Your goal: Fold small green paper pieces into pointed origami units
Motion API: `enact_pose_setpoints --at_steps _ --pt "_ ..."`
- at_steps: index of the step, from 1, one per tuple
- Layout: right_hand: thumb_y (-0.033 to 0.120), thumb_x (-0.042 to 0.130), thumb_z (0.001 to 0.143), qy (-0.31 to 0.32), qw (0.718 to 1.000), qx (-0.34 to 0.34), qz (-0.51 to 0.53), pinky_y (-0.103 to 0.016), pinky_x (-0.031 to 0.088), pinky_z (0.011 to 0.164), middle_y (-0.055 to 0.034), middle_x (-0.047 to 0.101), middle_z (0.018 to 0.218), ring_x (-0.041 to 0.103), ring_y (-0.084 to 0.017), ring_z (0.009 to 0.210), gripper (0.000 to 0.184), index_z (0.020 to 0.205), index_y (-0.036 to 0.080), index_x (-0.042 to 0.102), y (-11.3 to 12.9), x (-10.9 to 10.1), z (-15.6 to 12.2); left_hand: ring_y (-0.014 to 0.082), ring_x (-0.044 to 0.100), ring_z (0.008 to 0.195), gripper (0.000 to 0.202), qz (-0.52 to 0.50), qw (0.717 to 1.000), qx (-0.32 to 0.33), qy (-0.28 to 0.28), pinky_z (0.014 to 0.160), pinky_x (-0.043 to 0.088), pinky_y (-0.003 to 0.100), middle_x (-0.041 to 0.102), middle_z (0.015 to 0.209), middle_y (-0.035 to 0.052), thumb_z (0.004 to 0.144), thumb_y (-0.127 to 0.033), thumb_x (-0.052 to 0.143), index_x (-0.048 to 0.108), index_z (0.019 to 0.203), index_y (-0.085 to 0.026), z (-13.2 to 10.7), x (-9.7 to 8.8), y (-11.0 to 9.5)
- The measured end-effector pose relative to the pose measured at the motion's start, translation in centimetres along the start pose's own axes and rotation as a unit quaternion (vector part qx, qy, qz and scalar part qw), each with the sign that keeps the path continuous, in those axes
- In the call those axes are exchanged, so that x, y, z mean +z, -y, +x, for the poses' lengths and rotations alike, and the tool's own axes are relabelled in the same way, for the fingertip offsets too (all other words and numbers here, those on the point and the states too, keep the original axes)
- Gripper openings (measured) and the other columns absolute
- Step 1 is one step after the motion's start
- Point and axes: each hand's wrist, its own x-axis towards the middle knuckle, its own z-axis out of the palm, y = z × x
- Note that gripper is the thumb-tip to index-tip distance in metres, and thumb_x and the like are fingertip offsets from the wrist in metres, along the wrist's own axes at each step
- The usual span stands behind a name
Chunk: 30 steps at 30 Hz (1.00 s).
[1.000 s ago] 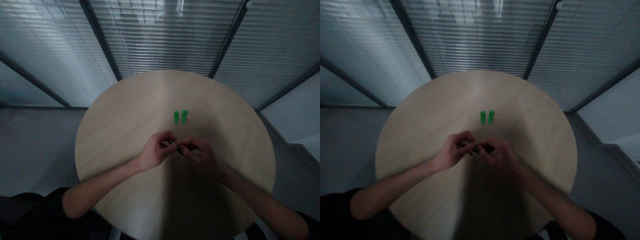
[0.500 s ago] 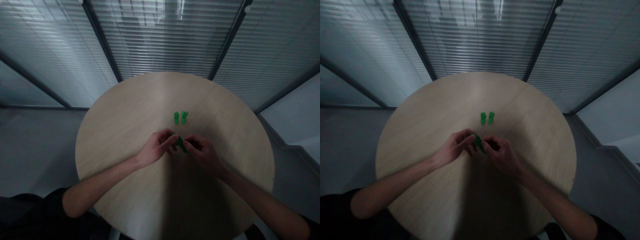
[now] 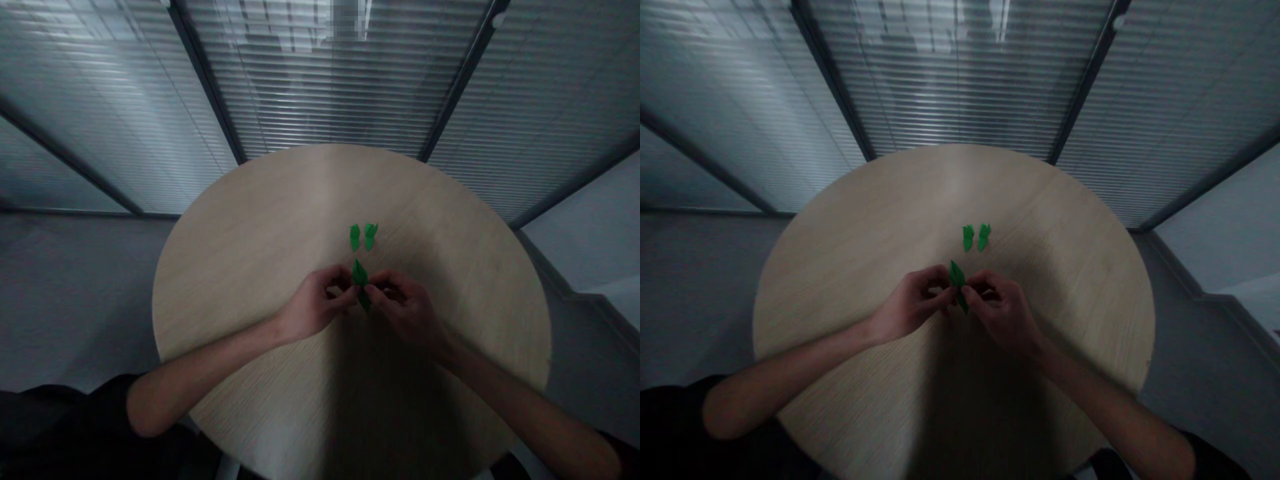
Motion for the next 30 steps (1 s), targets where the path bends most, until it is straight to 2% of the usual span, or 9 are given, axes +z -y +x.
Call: enact_pose_setpoints --at_steps 6,14,17,30 --pt "0.032 0.069 0.092 -0.053 0.995 -0.056 -0.065 -0.03 0.064 0.075 -0.002 0.073 0.084 0.072 -0.016 0.075 0.01 0.091 0.022 0.067 -0.24 -0.11 0.04 0.0132 0.066 0.071 0.024 0.022 1.0 0.012 -0.012 0.061 0.056 0.023 0.068 0.086 0.0039 0.097 -0.038 0.064 0.065 0.099 -0.014 0.09 0.08 0.37" --pt "0.031 0.069 0.092 -0.065 0.991 -0.069 -0.095 -0.032 0.064 0.076 -0.0022 0.071 0.085 0.071 -0.017 0.077 0.01 0.089 0.022 0.067 -0.02 0.0 0.11 0.015 0.066 0.08 0.021 0.052 0.998 0.025 -0.026 0.063 0.055 0.023 0.069 0.094 0.006 0.097 -0.034 0.064 0.066 0.101 -0.014 -0.01 0.19 0.0" --pt "0.028 0.07 0.091 -0.073 0.989 -0.081 -0.096 -0.03 0.063 0.075 -0.0015 0.07 0.083 0.069 -0.016 0.077 0.008 0.087 0.022 0.067 0.07 0.05 0.21 0.0135 0.065 0.077 0.017 0.064 0.997 0.034 -0.022 0.064 0.054 0.023 0.069 0.092 0.005 0.097 -0.03 0.063 0.065 0.102 -0.014 -0.06 0.24 -0.05" --pt "0.029 0.072 0.088 -0.072 0.992 -0.062 -0.084 -0.03 0.061 0.073 -0.0012 0.072 0.083 0.07 -0.016 0.075 0.008 0.09 0.021 0.07 0.06 0.03 0.21 0.013 0.063 0.073 0.013 0.128 0.989 0.063 -0.026 0.063 0.053 0.024 0.069 0.087 0.0038 0.096 -0.024 0.06 0.066 0.1 -0.013 -0.12 0.17 -0.07"
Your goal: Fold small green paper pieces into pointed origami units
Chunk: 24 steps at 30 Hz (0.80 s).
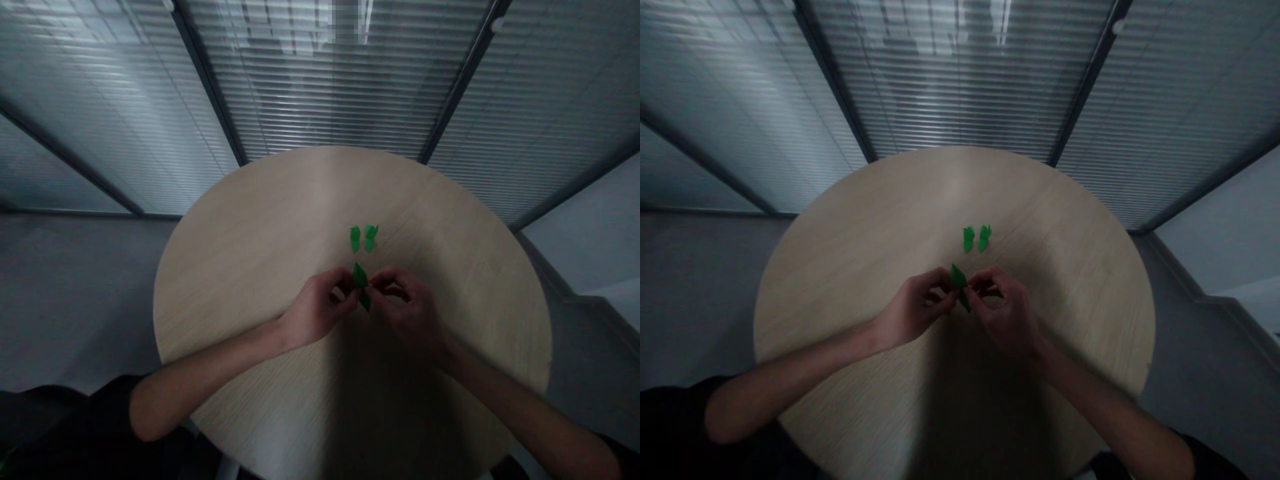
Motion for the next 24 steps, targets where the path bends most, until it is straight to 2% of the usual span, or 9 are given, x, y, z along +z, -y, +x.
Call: enact_pose_setpoints --at_steps 11,16,24 --pt "0.035 0.07 0.089 0.046 0.996 0.078 0.003 -0.026 0.057 0.063 -0.0025 0.073 0.079 0.069 -0.015 0.068 0.017 0.087 0.019 0.071 -0.2 -0.18 -0.01 0.0125 0.064 0.074 0.009 0.023 0.999 0.017 -0.022 0.063 0.052 0.023 0.068 0.084 0.002 0.095 -0.023 0.061 0.064 0.096 -0.015 -0.03 0.15 0.33" --pt "0.038 0.068 0.09 0.038 0.996 0.083 0.019 -0.024 0.054 0.06 -0.0024 0.072 0.078 0.067 -0.014 0.065 0.02 0.087 0.019 0.07 -0.19 -0.12 0.04 0.0125 0.065 0.073 0.013 0.023 0.998 0.006 -0.063 0.063 0.054 0.023 0.069 0.086 0.0027 0.094 -0.028 0.064 0.062 0.095 -0.015 0.0 0.13 0.13" --pt "0.041 0.067 0.09 0.041 0.996 0.083 0.007 -0.025 0.051 0.055 -0.0028 0.07 0.075 0.064 -0.014 0.061 0.023 0.086 0.018 0.07 -0.33 0.07 0.02 0.0116 0.064 0.071 0.008 0.04 0.996 0.034 -0.069 0.061 0.053 0.022 0.067 0.083 0.0023 0.093 -0.024 0.064 0.063 0.091 -0.015 -0.03 0.09 0.2"
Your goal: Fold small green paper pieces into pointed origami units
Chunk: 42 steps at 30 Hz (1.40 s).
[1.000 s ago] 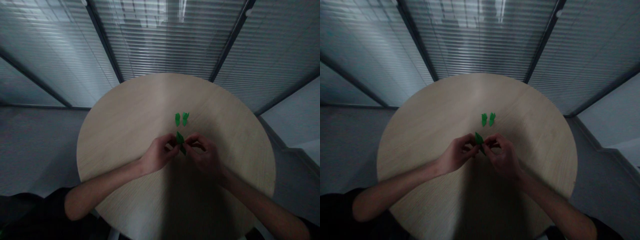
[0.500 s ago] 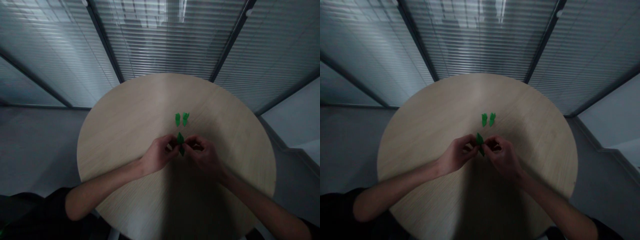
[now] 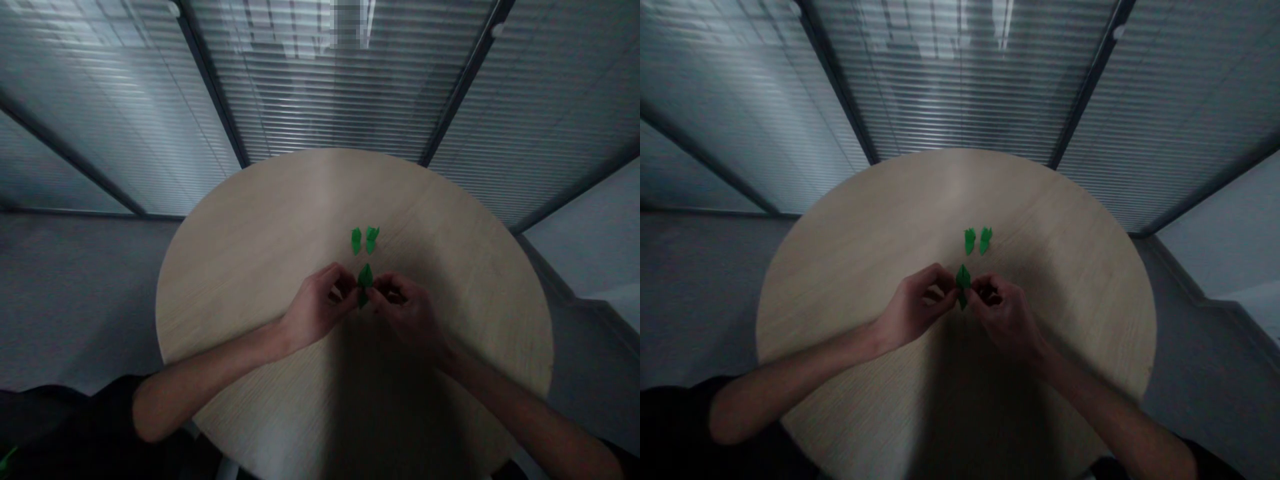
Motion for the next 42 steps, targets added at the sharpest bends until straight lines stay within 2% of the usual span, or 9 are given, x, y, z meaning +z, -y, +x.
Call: enact_pose_setpoints --at_steps 6,15,23,32,42 --pt "0.041 0.067 0.092 0.006 1.0 -0.013 -0.009 -0.026 0.054 0.06 -0.0038 0.072 0.081 0.067 -0.015 0.065 0.023 0.091 0.019 0.072 -0.3 0.0 -0.1 0.0115 0.066 0.072 0.008 -0.022 1.0 0.002 -0.018 0.06 0.054 0.021 0.07 0.085 0.0022 0.093 -0.023 0.065 0.062 0.093 -0.016 -0.1 0.3 0.4" --pt "0.041 0.068 0.092 -0.001 1.0 -0.009 0.013 -0.026 0.058 0.059 -0.0048 0.074 0.082 0.069 -0.016 0.066 0.023 0.092 0.018 0.073 -0.4 0.3 -0.2 0.0123 0.067 0.075 0.009 -0.018 0.999 0.003 -0.027 0.061 0.054 0.022 0.07 0.087 0.0027 0.094 -0.024 0.065 0.062 0.099 -0.017 -0.2 0.3 0.4" --pt "0.036 0.069 0.088 -0.015 1.0 -0.023 0.005 -0.025 0.056 0.055 -0.0042 0.074 0.076 0.068 -0.015 0.061 0.018 0.088 0.019 0.074 0.4 0.3 -0.1 0.013 0.068 0.078 0.008 -0.006 0.999 0.014 -0.038 0.061 0.055 0.022 0.069 0.089 0.0031 0.092 -0.021 0.065 0.061 0.098 -0.017 -0.2 0.2 0.2" --pt "0.038 0.071 0.088 -0.012 1.0 -0.017 0.012 -0.024 0.056 0.056 -0.0035 0.074 0.074 0.069 -0.015 0.061 0.019 0.087 0.019 0.073 0.5 0.4 -0.1 0.0127 0.067 0.076 0.008 0.003 0.999 0.019 -0.05 0.06 0.053 0.021 0.069 0.088 0.0027 0.093 -0.02 0.066 0.061 0.099 -0.017 -0.2 0.4 0.3" --pt "0.038 0.072 0.087 -0.021 1.0 -0.019 0.014 -0.024 0.055 0.054 -0.0033 0.074 0.073 0.069 -0.015 0.059 0.019 0.084 0.019 0.072 0.6 0.3 -0.1 0.0125 0.065 0.075 0.006 0.018 0.999 0.021 -0.025 0.06 0.053 0.022 0.068 0.088 0.0036 0.093 -0.022 0.064 0.063 0.096 -0.017 -0.1 0.1 0.2"
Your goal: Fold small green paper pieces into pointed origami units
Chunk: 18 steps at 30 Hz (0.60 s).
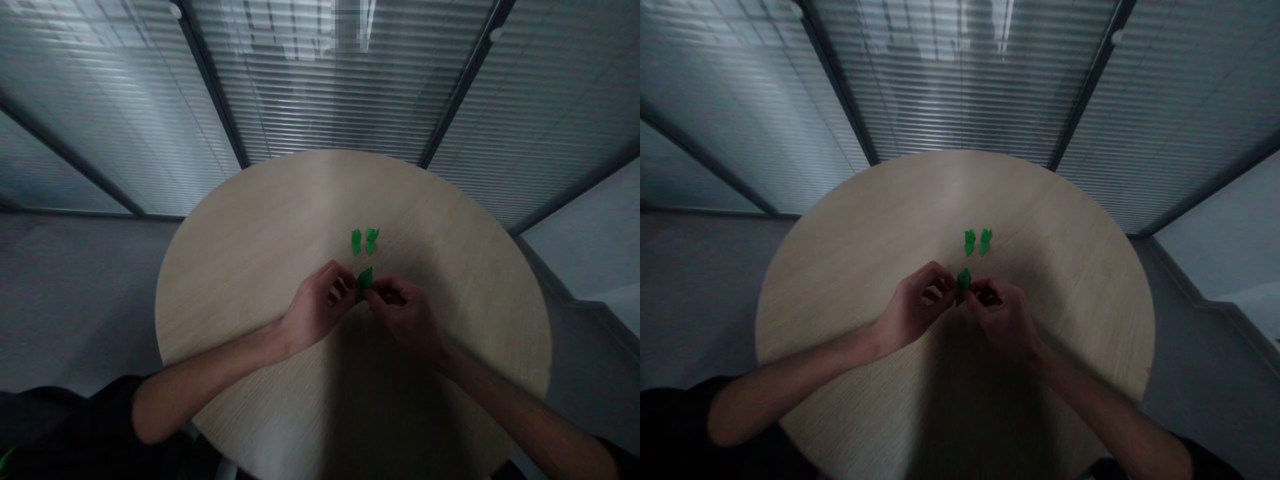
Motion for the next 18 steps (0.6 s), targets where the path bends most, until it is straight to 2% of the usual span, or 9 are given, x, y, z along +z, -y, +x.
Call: enact_pose_setpoints --at_steps 6,18 --pt "0.036 0.069 0.09 0.003 0.999 -0.026 -0.028 -0.027 0.06 0.061 -0.0045 0.076 0.079 0.073 -0.017 0.066 0.017 0.087 0.019 0.073 -0.22 -0.17 -0.04 0.0117 0.06 0.065 0.013 0.004 0.999 -0.033 0.011 0.056 0.048 0.022 0.066 0.076 0.0018 0.094 -0.028 0.064 0.066 0.092 -0.015 0.16 -0.02 -0.17" --pt "0.032 0.066 0.091 0.009 0.996 -0.047 -0.071 -0.03 0.061 0.067 -0.0044 0.076 0.084 0.073 -0.018 0.071 0.014 0.092 0.02 0.072 -0.52 -0.29 0.0 0.0103 0.054 0.061 0.013 0.03 0.999 -0.012 0.013 0.055 0.045 0.023 0.063 0.072 0.0001 0.094 -0.027 0.062 0.063 0.089 -0.015 -0.23 0.18 -0.1"
